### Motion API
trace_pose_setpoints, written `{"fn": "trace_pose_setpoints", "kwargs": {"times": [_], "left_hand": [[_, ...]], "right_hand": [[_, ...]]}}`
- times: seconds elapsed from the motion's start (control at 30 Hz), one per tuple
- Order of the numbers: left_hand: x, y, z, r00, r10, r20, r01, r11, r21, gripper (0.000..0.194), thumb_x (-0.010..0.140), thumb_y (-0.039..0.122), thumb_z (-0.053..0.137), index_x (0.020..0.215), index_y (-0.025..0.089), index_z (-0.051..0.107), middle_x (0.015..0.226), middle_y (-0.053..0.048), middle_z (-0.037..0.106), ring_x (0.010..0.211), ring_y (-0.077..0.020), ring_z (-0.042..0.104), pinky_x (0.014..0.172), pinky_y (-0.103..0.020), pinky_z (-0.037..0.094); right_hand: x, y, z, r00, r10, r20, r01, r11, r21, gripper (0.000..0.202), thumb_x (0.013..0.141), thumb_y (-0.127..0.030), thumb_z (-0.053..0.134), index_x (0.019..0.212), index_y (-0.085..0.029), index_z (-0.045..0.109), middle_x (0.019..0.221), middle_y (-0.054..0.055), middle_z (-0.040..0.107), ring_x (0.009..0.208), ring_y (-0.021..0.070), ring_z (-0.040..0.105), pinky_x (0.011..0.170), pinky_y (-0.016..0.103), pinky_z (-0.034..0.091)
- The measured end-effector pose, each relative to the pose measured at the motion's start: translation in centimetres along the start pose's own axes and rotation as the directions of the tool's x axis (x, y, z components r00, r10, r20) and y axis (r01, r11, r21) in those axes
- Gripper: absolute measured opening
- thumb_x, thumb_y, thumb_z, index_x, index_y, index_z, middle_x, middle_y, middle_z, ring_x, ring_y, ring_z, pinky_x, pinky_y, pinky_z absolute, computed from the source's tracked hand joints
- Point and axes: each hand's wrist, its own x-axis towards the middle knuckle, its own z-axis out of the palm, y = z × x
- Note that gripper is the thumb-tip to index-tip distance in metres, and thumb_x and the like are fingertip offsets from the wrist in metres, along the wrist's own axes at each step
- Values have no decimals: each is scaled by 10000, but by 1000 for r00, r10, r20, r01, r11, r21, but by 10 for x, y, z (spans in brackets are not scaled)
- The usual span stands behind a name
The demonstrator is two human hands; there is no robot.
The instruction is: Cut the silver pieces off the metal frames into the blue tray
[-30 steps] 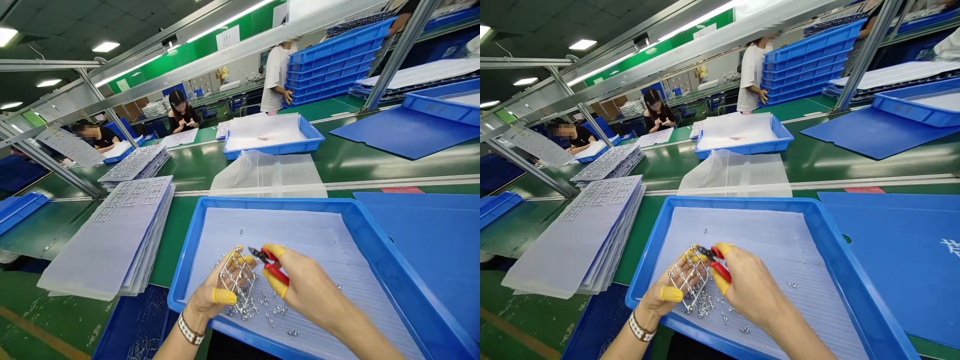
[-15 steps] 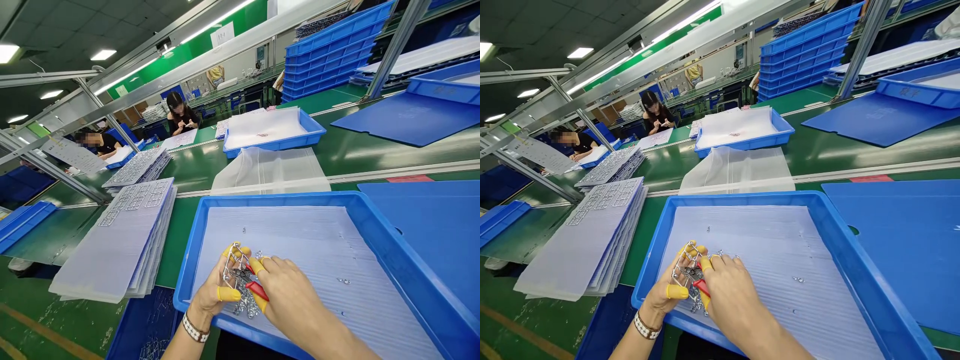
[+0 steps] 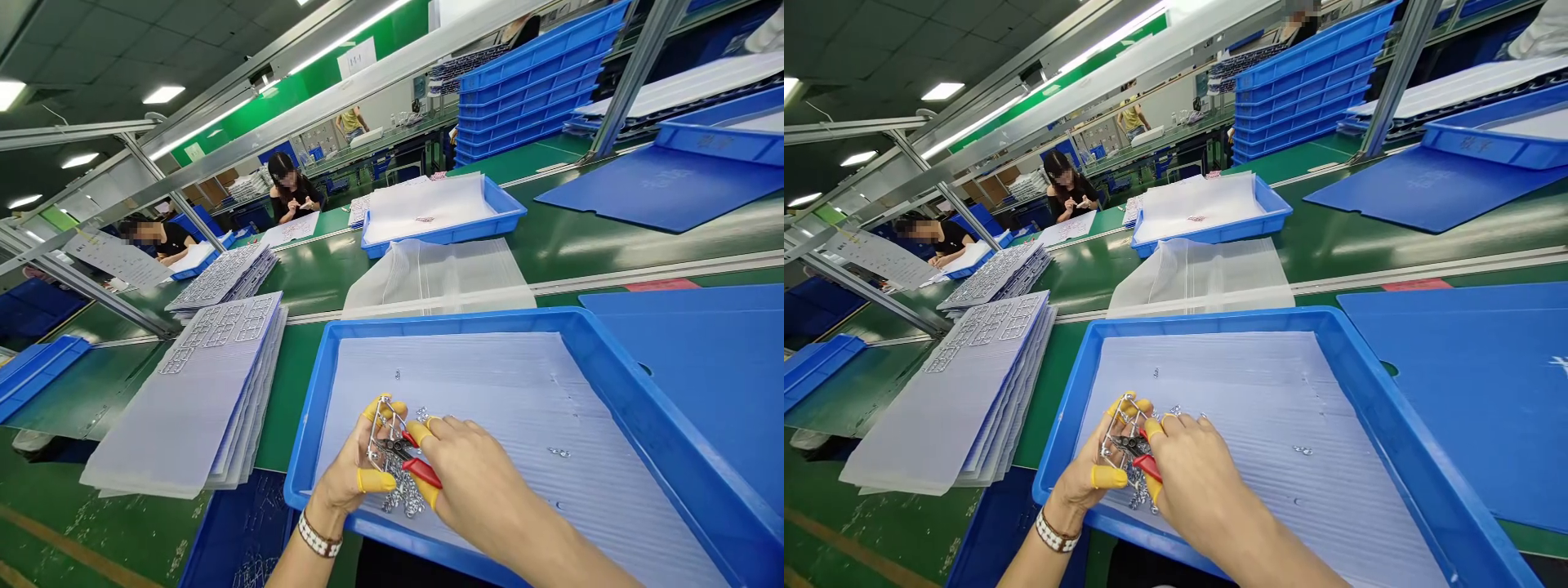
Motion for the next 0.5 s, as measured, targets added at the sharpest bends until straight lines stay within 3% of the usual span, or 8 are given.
{"fn": "trace_pose_setpoints", "kwargs": {"times": [0.33, 0.5], "left_hand": [[0, 1, -2, 1000, 6, -19, -5, 998, 66, 954, 537, 210, 883, 1378, 306, 442, 1480, -108, 408, 1413, -347, 253, 1144, -487, 205], [0, 1, -5, 1000, 6, -25, -4, 997, 80, 966, 517, 224, 894, 1374, 301, 455, 1475, -106, 422, 1420, -345, 241, 1168, -477, 132]], "right_hand": [[3, -1, -6, 997, 2, 74, -2, 1000, 5, 161, 774, -157, 587, 912, -166, 669, 890, 107, 697, 817, 255, 650, 705, 337, 457], [3, 4, -5, 996, 6, 84, -5, 1000, -14, 154, 785, -170, 585, 915, -166, 668, 868, 105, 695, 787, 253, 654, 669, 331, 455]]}}
